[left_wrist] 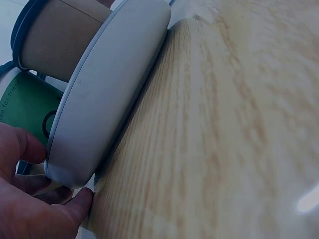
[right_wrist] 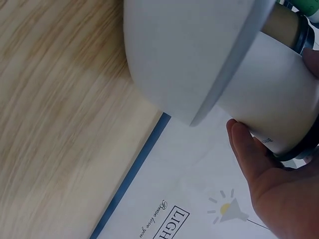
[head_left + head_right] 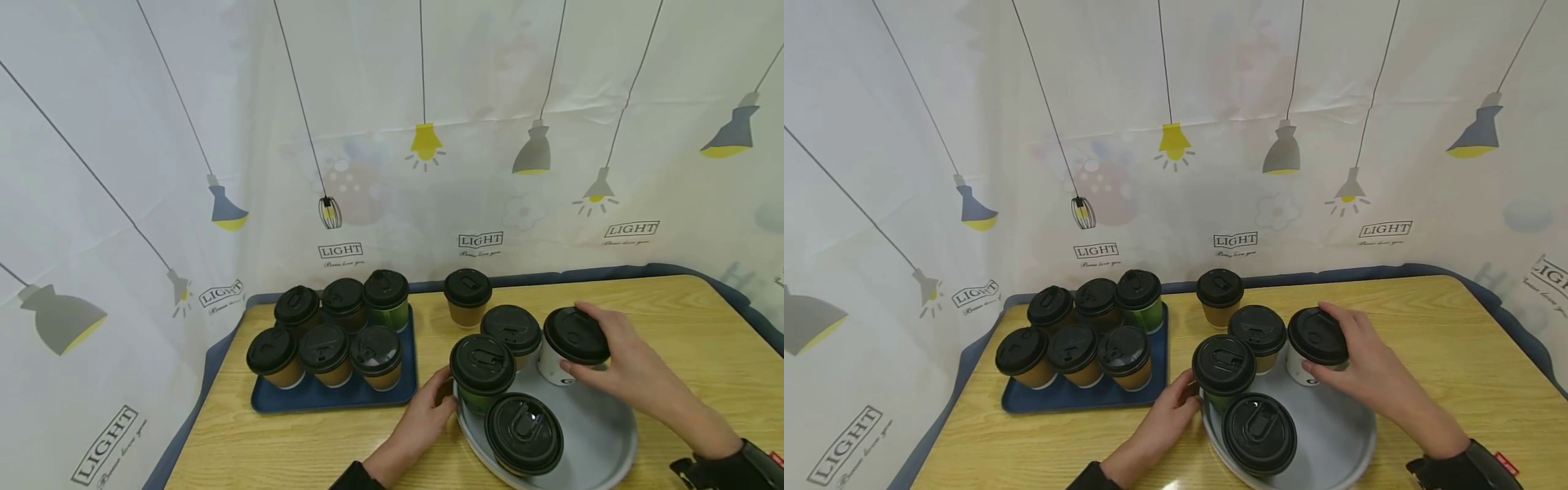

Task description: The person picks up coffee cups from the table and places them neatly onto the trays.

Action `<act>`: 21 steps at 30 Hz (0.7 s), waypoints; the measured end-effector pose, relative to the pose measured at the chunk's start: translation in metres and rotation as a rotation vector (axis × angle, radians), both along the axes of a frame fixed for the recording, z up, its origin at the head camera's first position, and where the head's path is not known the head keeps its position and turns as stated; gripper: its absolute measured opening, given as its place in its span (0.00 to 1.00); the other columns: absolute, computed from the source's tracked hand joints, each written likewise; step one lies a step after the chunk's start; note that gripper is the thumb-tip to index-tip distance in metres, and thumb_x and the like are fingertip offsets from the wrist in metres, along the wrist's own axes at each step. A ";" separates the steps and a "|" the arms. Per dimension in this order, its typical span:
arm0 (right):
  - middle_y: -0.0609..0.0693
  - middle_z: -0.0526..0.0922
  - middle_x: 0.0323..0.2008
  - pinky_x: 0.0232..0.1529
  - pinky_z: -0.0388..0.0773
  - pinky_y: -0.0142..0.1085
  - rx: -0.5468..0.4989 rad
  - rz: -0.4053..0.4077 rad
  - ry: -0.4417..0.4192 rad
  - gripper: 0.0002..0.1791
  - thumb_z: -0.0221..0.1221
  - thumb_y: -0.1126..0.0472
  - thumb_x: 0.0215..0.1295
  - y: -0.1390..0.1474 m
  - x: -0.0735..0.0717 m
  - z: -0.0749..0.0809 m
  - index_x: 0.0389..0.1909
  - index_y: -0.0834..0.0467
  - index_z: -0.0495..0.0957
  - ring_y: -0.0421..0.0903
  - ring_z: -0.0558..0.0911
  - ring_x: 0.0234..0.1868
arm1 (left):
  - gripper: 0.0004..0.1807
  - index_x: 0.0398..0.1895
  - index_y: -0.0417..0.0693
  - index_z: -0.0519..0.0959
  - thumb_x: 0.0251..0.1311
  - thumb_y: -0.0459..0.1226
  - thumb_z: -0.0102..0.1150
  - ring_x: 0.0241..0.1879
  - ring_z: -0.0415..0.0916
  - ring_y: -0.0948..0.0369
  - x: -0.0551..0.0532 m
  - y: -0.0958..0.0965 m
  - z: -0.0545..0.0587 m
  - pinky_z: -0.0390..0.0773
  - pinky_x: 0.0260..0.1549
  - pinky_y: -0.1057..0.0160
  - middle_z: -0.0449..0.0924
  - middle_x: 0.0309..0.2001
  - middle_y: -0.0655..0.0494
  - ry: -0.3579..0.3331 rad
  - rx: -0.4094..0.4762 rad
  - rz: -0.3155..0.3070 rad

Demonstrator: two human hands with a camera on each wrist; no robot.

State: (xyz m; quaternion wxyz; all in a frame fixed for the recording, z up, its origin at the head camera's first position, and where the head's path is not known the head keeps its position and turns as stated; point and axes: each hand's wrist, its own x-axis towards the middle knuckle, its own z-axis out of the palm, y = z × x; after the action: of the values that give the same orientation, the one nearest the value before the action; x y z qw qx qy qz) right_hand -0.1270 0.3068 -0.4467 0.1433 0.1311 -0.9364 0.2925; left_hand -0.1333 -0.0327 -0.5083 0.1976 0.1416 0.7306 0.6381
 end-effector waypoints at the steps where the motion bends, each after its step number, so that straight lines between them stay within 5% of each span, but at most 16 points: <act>1: 0.73 0.67 0.62 0.47 0.73 0.72 0.004 -0.004 -0.005 0.60 0.80 0.49 0.52 0.000 0.000 0.000 0.79 0.60 0.55 0.71 0.71 0.58 | 0.28 0.80 0.47 0.61 0.78 0.36 0.45 0.70 0.70 0.49 0.000 0.000 0.000 0.74 0.64 0.52 0.70 0.71 0.44 -0.001 0.001 0.000; 10: 0.73 0.65 0.62 0.43 0.76 0.71 0.038 -0.048 -0.106 0.58 0.76 0.42 0.57 -0.003 0.000 0.004 0.81 0.55 0.54 0.73 0.76 0.54 | 0.29 0.80 0.47 0.61 0.78 0.36 0.45 0.71 0.69 0.49 0.000 0.001 0.000 0.72 0.65 0.50 0.69 0.73 0.44 0.015 -0.012 0.001; 21: 0.74 0.62 0.67 0.47 0.71 0.75 0.027 -0.028 -0.106 0.63 0.76 0.43 0.56 -0.001 0.002 0.002 0.84 0.54 0.48 0.75 0.71 0.60 | 0.29 0.80 0.48 0.61 0.79 0.36 0.44 0.70 0.69 0.49 0.000 0.000 -0.001 0.72 0.65 0.51 0.69 0.73 0.45 0.016 -0.015 -0.003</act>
State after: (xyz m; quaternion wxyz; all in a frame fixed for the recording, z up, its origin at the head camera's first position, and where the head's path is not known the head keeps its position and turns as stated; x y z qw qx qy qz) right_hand -0.1247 0.3061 -0.4446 0.0956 0.1041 -0.9483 0.2841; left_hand -0.1336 -0.0327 -0.5088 0.1935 0.1462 0.7367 0.6312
